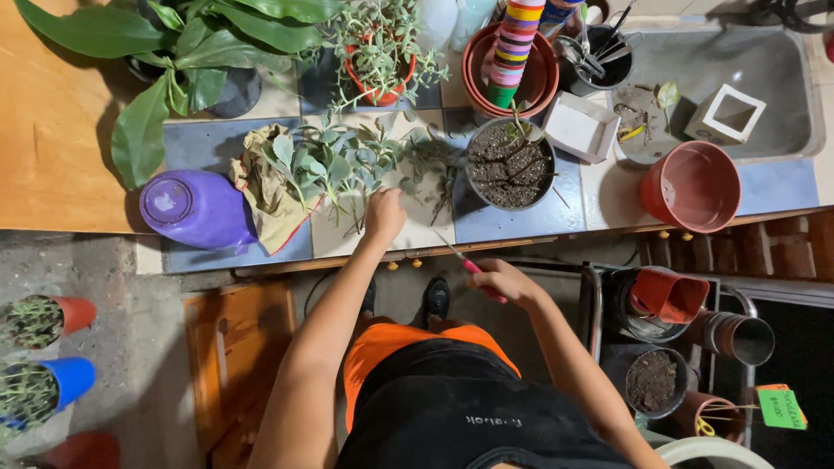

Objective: Trimming plant cuttings and planting them into a large pot with soil

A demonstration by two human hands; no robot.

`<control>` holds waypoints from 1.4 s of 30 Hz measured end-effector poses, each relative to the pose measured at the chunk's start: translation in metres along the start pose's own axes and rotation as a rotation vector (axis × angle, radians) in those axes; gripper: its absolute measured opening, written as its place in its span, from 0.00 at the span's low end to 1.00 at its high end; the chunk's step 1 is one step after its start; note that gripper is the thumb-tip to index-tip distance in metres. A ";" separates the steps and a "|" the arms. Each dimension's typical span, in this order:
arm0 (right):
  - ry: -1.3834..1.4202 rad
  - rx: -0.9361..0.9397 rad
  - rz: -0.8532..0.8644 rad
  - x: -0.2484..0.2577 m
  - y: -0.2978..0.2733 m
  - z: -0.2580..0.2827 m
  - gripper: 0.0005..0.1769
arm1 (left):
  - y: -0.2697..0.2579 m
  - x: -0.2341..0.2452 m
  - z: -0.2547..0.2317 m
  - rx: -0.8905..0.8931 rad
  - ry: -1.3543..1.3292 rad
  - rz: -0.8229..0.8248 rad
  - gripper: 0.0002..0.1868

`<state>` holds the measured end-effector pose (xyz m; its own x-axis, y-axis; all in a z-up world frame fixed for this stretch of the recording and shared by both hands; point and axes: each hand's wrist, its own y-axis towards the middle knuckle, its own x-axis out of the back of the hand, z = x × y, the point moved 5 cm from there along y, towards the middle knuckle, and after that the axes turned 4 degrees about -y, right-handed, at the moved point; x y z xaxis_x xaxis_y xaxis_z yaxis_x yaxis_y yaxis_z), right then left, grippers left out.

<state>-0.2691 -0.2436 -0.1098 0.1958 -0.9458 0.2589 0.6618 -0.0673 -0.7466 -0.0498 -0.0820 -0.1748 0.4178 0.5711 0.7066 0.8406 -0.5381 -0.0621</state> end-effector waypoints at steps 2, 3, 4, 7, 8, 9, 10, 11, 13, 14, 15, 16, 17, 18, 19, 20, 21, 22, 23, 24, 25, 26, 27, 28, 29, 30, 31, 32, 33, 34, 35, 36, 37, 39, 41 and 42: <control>-0.001 -0.080 -0.114 0.030 -0.022 -0.017 0.23 | 0.016 -0.032 0.016 -0.037 0.079 -0.054 0.13; -0.004 -0.160 -0.225 0.049 -0.035 -0.028 0.29 | 0.026 -0.048 0.022 -0.071 0.157 -0.110 0.11; 0.000 -0.161 -0.227 0.061 -0.034 -0.043 0.29 | 0.025 -0.049 0.014 -0.074 0.158 -0.107 0.11; 0.046 -0.256 -0.502 0.104 -0.031 -0.088 0.17 | 0.019 -0.043 -0.012 -0.044 0.375 -0.231 0.07; -0.014 -0.327 -0.593 0.115 -0.028 -0.101 0.30 | 0.013 -0.037 -0.027 -0.136 0.409 -0.372 0.06; -0.074 -0.399 -0.685 0.125 -0.025 -0.114 0.45 | 0.006 -0.031 -0.042 -0.228 0.440 -0.513 0.07; -0.072 -0.402 -0.687 0.131 -0.019 -0.112 0.45 | 0.004 -0.036 -0.044 -0.231 0.438 -0.511 0.07; -0.097 -0.427 -0.749 0.140 -0.016 -0.110 0.51 | 0.005 -0.043 -0.043 -0.187 0.426 -0.448 0.06; -0.123 -0.445 -0.805 0.150 0.005 -0.109 0.56 | 0.007 -0.052 -0.039 -0.138 0.420 -0.389 0.06; -0.169 -0.460 -0.876 0.155 0.018 -0.110 0.52 | 0.007 -0.055 -0.036 -0.128 0.416 -0.395 0.04; -0.216 -0.474 -0.947 0.159 0.031 -0.111 0.48 | 0.007 -0.058 -0.033 -0.119 0.412 -0.401 0.03; -0.215 -0.473 -0.947 0.160 0.042 -0.111 0.48 | 0.008 -0.060 -0.032 -0.119 0.412 -0.403 0.03; -0.261 -0.474 -0.986 0.161 0.051 -0.109 0.47 | 0.007 -0.061 -0.032 -0.136 0.399 -0.447 0.02; -0.306 -0.472 -1.026 0.164 0.062 -0.106 0.45 | 0.009 -0.060 -0.032 -0.154 0.387 -0.494 0.02; -0.305 -0.468 -1.028 0.164 0.065 -0.101 0.45 | 0.006 -0.062 -0.035 -0.156 0.388 -0.498 0.02; -0.309 -0.471 -1.027 0.163 0.068 -0.097 0.45 | 0.006 -0.068 -0.032 -0.070 0.337 -0.354 0.06; -0.312 -0.474 -1.026 0.162 0.071 -0.093 0.46 | 0.004 -0.076 -0.028 0.015 0.285 -0.210 0.13; -0.312 -0.476 -1.021 0.163 0.077 -0.096 0.46 | 0.001 -0.081 -0.028 0.019 0.288 -0.206 0.13; -0.307 -0.467 -1.023 0.163 0.082 -0.098 0.48 | -0.002 -0.092 -0.022 0.093 0.272 -0.057 0.17; -0.299 -0.461 -1.028 0.164 0.087 -0.100 0.51 | -0.004 -0.104 -0.018 0.163 0.254 0.094 0.20; -0.297 -0.466 -1.026 0.162 0.092 -0.102 0.51 | -0.005 -0.114 -0.008 0.164 0.256 0.099 0.20; -0.345 -0.463 -1.051 0.162 0.095 -0.103 0.55 | -0.005 -0.124 0.000 0.164 0.264 0.088 0.15; -0.392 -0.461 -1.075 0.161 0.098 -0.104 0.58 | -0.006 -0.133 0.009 0.164 0.272 0.076 0.11; -0.392 -0.463 -1.074 0.161 0.097 -0.108 0.58 | -0.007 -0.136 0.010 0.164 0.272 0.078 0.11; -0.396 -0.420 -1.068 0.160 0.096 -0.110 0.59 | -0.009 -0.137 0.011 0.163 0.259 0.049 0.09; -0.401 -0.372 -1.064 0.161 0.097 -0.109 0.60 | -0.007 -0.136 0.013 0.163 0.246 0.013 0.07; -0.401 -0.368 -1.066 0.159 0.091 -0.110 0.60 | -0.008 -0.131 0.011 0.162 0.245 0.009 0.07; -0.380 -0.232 -1.174 0.158 0.080 -0.107 0.55 | -0.011 -0.125 0.009 0.146 0.180 -0.020 0.07; -0.357 -0.093 -1.279 0.156 0.069 -0.104 0.51 | -0.014 -0.118 0.006 0.130 0.114 -0.050 0.06; -0.357 -0.091 -1.281 0.146 0.048 -0.092 0.51 | -0.020 -0.106 0.001 0.129 0.113 -0.052 0.06; -0.380 0.179 -1.429 0.134 0.019 -0.069 0.36 | -0.027 -0.092 -0.005 0.114 -0.069 -0.086 0.07; -0.395 0.462 -1.561 0.119 -0.010 -0.047 0.22 | -0.032 -0.076 -0.009 0.098 -0.249 -0.124 0.08; -0.393 0.470 -1.561 0.106 -0.016 -0.047 0.22 | -0.036 -0.059 -0.019 0.097 -0.247 -0.130 0.08; -0.225 0.568 -1.294 0.079 -0.019 -0.049 0.04 | -0.048 -0.031 -0.035 0.154 -0.549 -0.068 0.10; -0.118 0.575 -1.160 0.060 -0.034 -0.015 0.03 | -0.058 -0.019 -0.049 0.170 -0.767 -0.003 0.09; -0.013 0.580 -1.029 0.050 -0.038 0.003 0.02 | -0.061 -0.014 -0.057 0.178 -0.984 0.065 0.09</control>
<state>-0.2824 -0.2875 -0.0672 -0.6162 -0.5275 0.5848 0.7418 -0.6382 0.2060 -0.1269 -0.0922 -0.1406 0.4964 0.8460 -0.1946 0.8116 -0.5318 -0.2417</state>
